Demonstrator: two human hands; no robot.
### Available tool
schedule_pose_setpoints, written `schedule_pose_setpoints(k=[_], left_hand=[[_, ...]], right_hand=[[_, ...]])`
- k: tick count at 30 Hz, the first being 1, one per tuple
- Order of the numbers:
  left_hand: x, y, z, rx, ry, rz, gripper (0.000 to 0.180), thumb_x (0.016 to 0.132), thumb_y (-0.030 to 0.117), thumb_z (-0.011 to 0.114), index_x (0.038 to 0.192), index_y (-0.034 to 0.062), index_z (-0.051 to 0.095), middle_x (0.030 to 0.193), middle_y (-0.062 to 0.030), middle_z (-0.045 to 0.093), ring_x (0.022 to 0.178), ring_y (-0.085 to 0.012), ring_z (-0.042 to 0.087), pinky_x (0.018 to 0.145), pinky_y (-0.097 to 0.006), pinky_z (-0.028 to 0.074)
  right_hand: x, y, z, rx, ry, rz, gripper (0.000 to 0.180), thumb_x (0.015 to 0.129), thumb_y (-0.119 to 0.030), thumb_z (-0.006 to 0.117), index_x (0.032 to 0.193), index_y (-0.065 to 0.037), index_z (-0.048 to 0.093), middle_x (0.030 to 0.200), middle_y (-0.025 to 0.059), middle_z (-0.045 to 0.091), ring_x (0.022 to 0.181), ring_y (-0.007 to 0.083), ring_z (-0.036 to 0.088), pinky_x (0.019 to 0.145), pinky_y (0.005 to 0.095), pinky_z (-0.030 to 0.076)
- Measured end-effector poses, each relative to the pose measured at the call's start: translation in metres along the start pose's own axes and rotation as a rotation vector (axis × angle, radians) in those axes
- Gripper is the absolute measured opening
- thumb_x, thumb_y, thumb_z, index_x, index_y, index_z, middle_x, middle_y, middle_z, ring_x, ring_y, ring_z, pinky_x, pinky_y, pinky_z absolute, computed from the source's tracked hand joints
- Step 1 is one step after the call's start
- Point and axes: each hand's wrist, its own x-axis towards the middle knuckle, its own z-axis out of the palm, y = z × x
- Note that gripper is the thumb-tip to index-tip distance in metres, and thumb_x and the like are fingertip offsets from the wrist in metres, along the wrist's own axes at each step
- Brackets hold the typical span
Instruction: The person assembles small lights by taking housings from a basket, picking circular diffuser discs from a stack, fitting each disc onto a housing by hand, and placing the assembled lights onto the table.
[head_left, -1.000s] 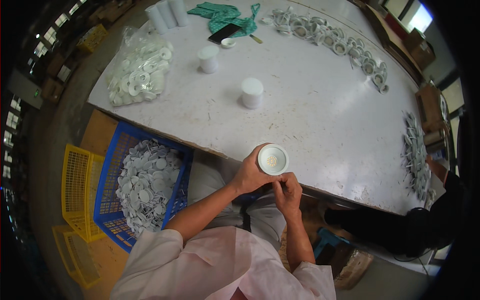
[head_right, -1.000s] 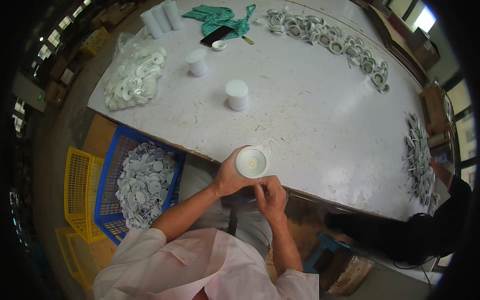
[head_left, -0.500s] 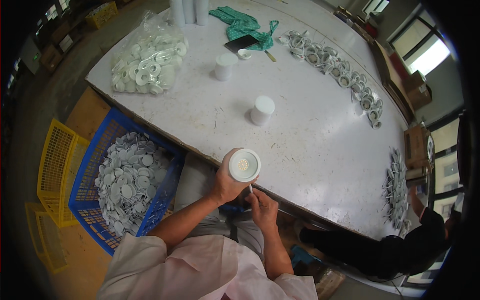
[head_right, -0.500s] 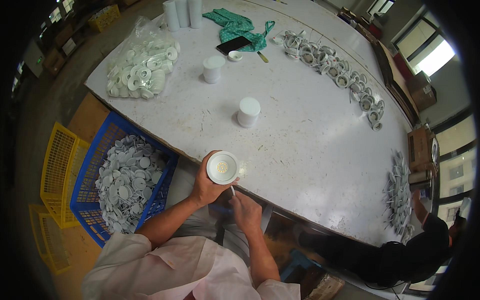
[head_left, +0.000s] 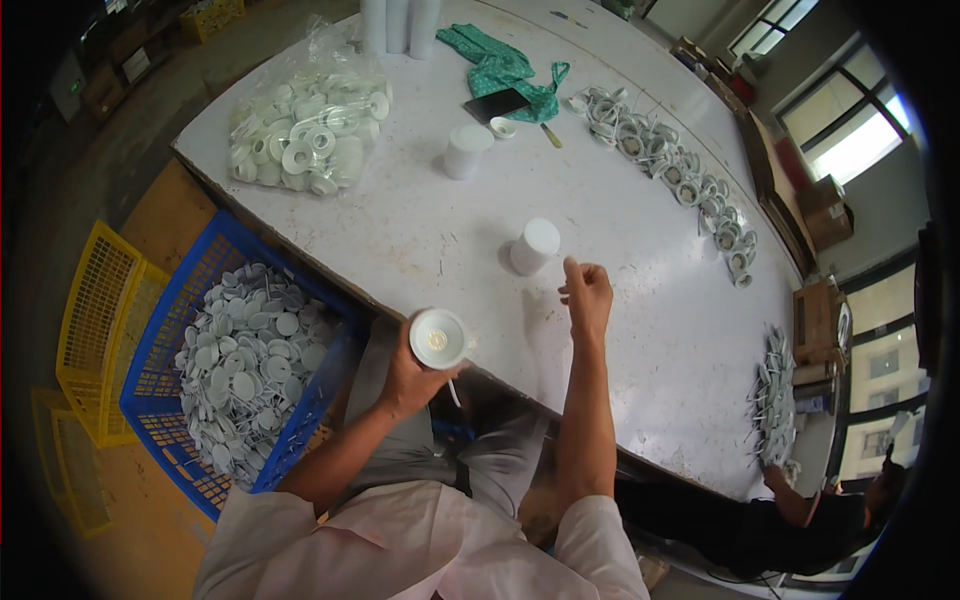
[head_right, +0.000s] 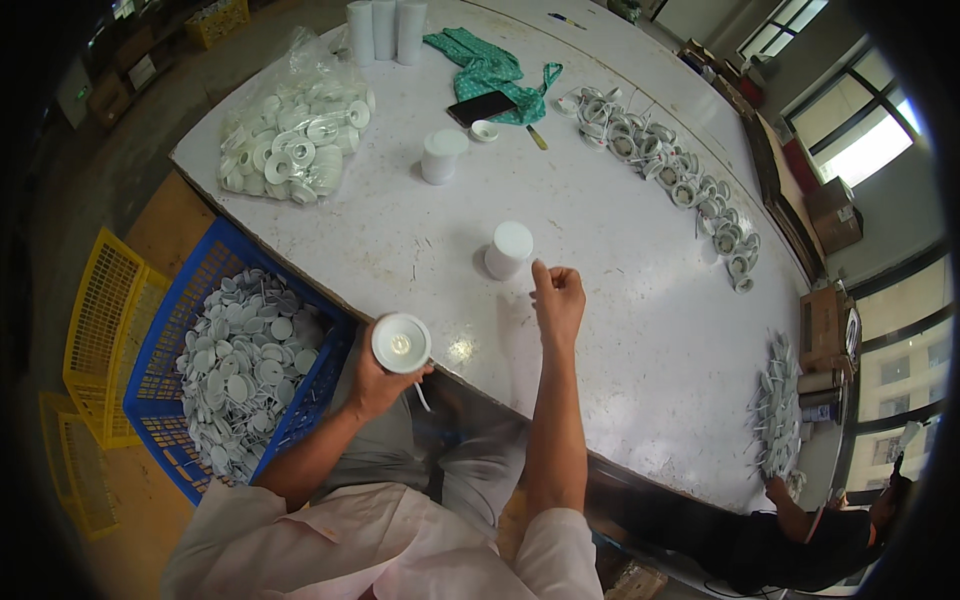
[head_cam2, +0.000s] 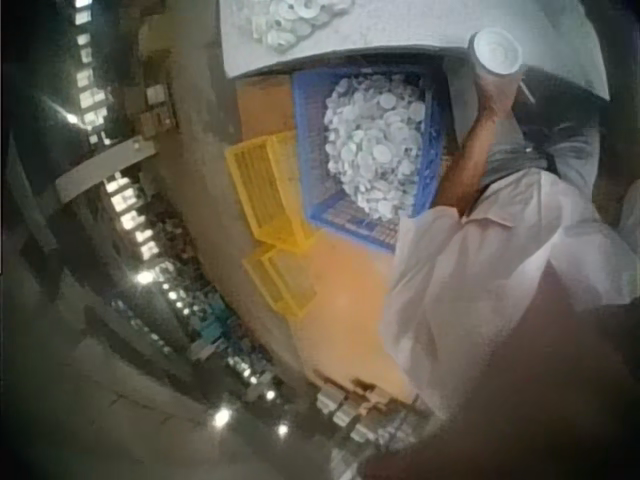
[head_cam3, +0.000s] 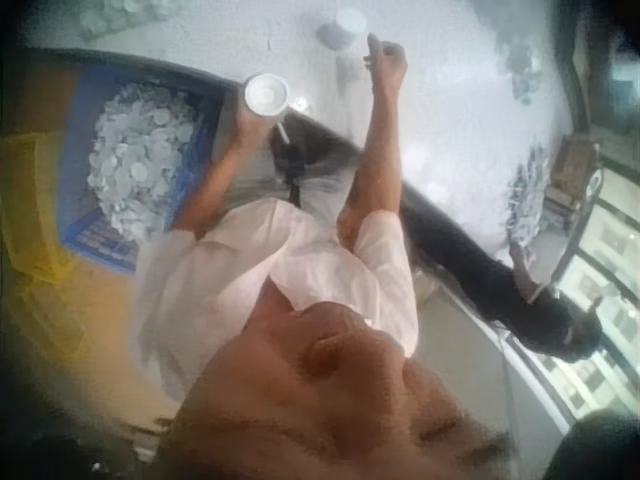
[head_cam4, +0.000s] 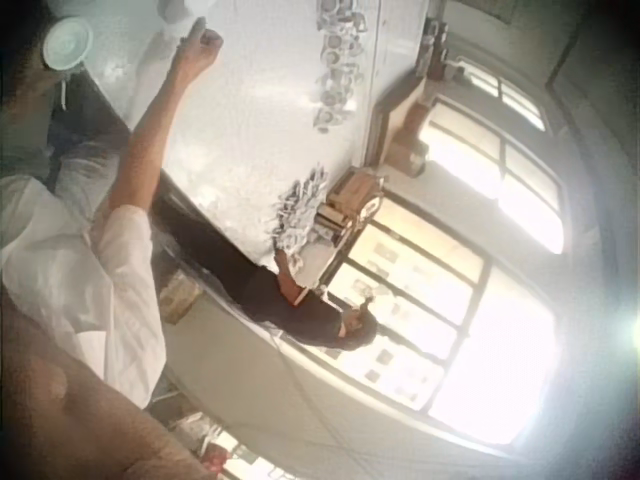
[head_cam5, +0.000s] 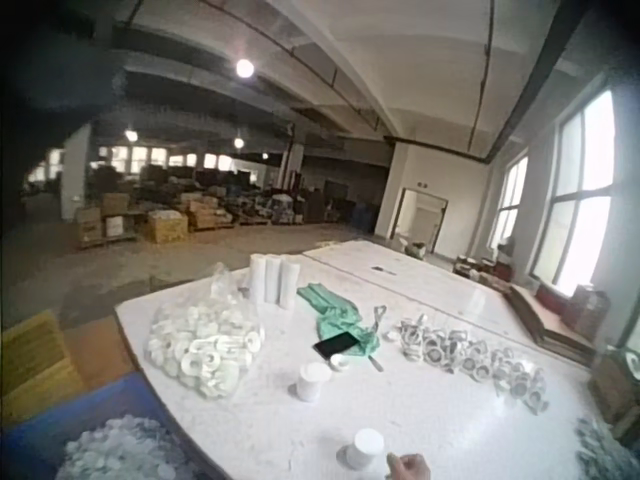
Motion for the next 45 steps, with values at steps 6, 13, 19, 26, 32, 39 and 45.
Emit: schedule_pose_setpoints(k=[6,13,19,26,32,39,45], left_hand=[[-0.02,-0.01,-0.003,0.192,-0.118,0.087,0.069,0.077,-0.007,0.067,0.133,0.0031,0.027,0.12,-0.0141,0.049,0.094,-0.0229,0.065,0.071,-0.03,0.059],[-0.021,-0.02,-0.01,0.089,-0.122,0.006,0.071,0.076,-0.007,0.068,0.134,0.0023,0.028,0.117,-0.014,0.052,0.095,-0.0225,0.064,0.073,-0.031,0.059],[-0.026,-0.026,0.0,0.205,-0.168,0.049,0.071,0.076,-0.008,0.068,0.134,0.0023,0.028,0.117,-0.0141,0.052,0.096,-0.0233,0.064,0.074,-0.032,0.059],[-0.025,-0.027,0.008,0.137,-0.196,-0.008,0.069,0.075,-0.01,0.067,0.132,0.0026,0.031,0.119,-0.013,0.051,0.099,-0.0239,0.063,0.079,-0.034,0.057],[-0.017,-0.03,0.024,0.23,-0.27,-0.004,0.068,0.076,-0.01,0.067,0.133,0.0033,0.031,0.119,-0.013,0.052,0.099,-0.0234,0.063,0.081,-0.034,0.057],[-0.019,-0.038,0.034,0.268,-0.299,-0.006,0.068,0.076,-0.01,0.066,0.133,0.003,0.03,0.119,-0.0125,0.052,0.099,-0.0235,0.062,0.082,-0.035,0.056],[-0.018,-0.038,0.035,0.28,-0.294,-0.028,0.069,0.076,-0.011,0.066,0.133,0.0029,0.03,0.12,-0.0126,0.051,0.101,-0.0237,0.061,0.081,-0.035,0.056]], right_hand=[[0.054,0.001,0.027,-0.171,-0.217,0.115,0.036,0.081,-0.035,0.07,0.073,-0.005,0.051,0.06,0.0021,0.05,0.049,0.0095,0.048,0.042,0.0237,0.038],[0.054,0.022,0.015,0.19,-0.268,0.114,0.033,0.087,-0.032,0.066,0.071,-0.008,0.05,0.059,0.0004,0.048,0.048,0.0076,0.041,0.042,0.0214,0.032],[0.04,0.026,-0.001,0.417,-0.252,0.229,0.025,0.091,-0.024,0.06,0.076,-0.005,0.054,0.062,0.0014,0.052,0.053,0.0075,0.046,0.047,0.0195,0.037],[-0.012,0.033,-0.028,0.728,-0.153,0.211,0.009,0.088,-0.009,0.062,0.092,-0.004,0.055,0.078,0.0042,0.06,0.062,0.0092,0.056,0.053,0.0191,0.047],[-0.049,0.053,-0.046,0.789,-0.108,0.262,0.014,0.085,-0.005,0.063,0.098,-0.004,0.056,0.083,0.0029,0.062,0.066,0.0088,0.056,0.053,0.0186,0.046],[-0.082,0.069,-0.063,1.023,-0.093,0.408,0.012,0.09,-0.013,0.059,0.098,-0.003,0.058,0.085,0.0008,0.06,0.066,0.008,0.051,0.052,0.0193,0.041],[-0.105,0.071,-0.071,0.892,-0.1,0.388,0.011,0.092,-0.015,0.058,0.09,-0.005,0.057,0.074,0.0013,0.058,0.061,0.0083,0.051,0.05,0.0203,0.04]])
